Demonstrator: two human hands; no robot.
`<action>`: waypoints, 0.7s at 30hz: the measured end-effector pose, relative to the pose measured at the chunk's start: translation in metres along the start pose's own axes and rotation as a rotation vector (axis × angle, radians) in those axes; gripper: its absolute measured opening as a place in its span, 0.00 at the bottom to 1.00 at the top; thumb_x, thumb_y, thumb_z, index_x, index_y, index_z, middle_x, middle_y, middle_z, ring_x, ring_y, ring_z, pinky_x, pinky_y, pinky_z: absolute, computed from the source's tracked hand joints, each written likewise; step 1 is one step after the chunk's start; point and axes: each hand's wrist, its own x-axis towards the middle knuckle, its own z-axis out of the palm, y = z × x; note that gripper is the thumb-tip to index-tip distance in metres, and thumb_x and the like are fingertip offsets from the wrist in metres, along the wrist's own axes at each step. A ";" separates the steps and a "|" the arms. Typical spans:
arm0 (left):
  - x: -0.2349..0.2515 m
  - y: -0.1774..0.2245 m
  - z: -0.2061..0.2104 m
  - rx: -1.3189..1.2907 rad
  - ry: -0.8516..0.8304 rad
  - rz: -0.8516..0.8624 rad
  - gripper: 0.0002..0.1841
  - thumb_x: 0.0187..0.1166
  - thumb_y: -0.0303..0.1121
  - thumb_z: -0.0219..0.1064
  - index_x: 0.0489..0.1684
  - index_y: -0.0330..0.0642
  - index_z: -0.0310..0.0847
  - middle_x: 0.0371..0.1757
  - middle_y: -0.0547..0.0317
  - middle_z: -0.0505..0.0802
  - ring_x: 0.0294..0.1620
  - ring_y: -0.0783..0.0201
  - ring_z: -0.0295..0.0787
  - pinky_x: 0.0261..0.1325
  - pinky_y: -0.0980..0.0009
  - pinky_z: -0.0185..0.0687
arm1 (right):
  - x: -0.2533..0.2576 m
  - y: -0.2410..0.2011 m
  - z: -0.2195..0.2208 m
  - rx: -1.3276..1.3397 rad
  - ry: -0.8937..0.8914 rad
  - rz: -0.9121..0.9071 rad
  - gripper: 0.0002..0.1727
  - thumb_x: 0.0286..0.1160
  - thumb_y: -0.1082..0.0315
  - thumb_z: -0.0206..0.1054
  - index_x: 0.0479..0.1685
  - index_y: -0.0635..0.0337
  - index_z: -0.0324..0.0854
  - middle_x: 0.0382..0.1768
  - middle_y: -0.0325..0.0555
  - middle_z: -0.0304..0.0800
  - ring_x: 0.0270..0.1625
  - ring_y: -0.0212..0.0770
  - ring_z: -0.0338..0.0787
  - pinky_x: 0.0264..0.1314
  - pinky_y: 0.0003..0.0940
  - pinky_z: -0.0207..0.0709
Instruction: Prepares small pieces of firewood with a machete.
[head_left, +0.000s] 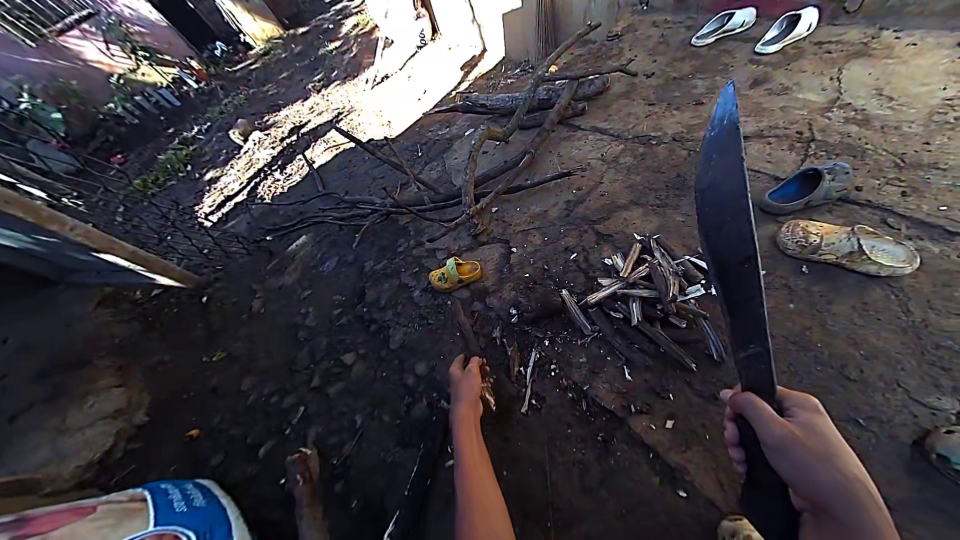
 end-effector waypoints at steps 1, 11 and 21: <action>-0.003 0.004 -0.002 -0.081 -0.089 -0.007 0.13 0.88 0.25 0.52 0.64 0.30 0.75 0.36 0.50 0.87 0.26 0.64 0.85 0.26 0.70 0.82 | 0.000 0.000 0.001 -0.009 -0.007 0.007 0.13 0.86 0.67 0.57 0.30 0.58 0.78 0.11 0.38 0.80 0.09 0.32 0.79 0.10 0.26 0.77; -0.016 0.003 0.009 -0.316 -0.500 0.199 0.20 0.86 0.23 0.56 0.76 0.34 0.70 0.57 0.52 0.90 0.48 0.64 0.91 0.54 0.67 0.90 | -0.003 0.007 0.002 -0.080 -0.081 0.021 0.12 0.85 0.66 0.60 0.31 0.57 0.79 0.12 0.38 0.81 0.10 0.32 0.80 0.11 0.26 0.78; -0.047 -0.002 0.085 0.178 -0.256 0.460 0.33 0.59 0.23 0.84 0.62 0.33 0.68 0.48 0.46 0.93 0.49 0.60 0.95 0.54 0.64 0.92 | 0.001 0.009 0.021 -0.048 -0.122 0.023 0.11 0.86 0.67 0.58 0.33 0.58 0.79 0.12 0.38 0.80 0.10 0.33 0.80 0.12 0.27 0.78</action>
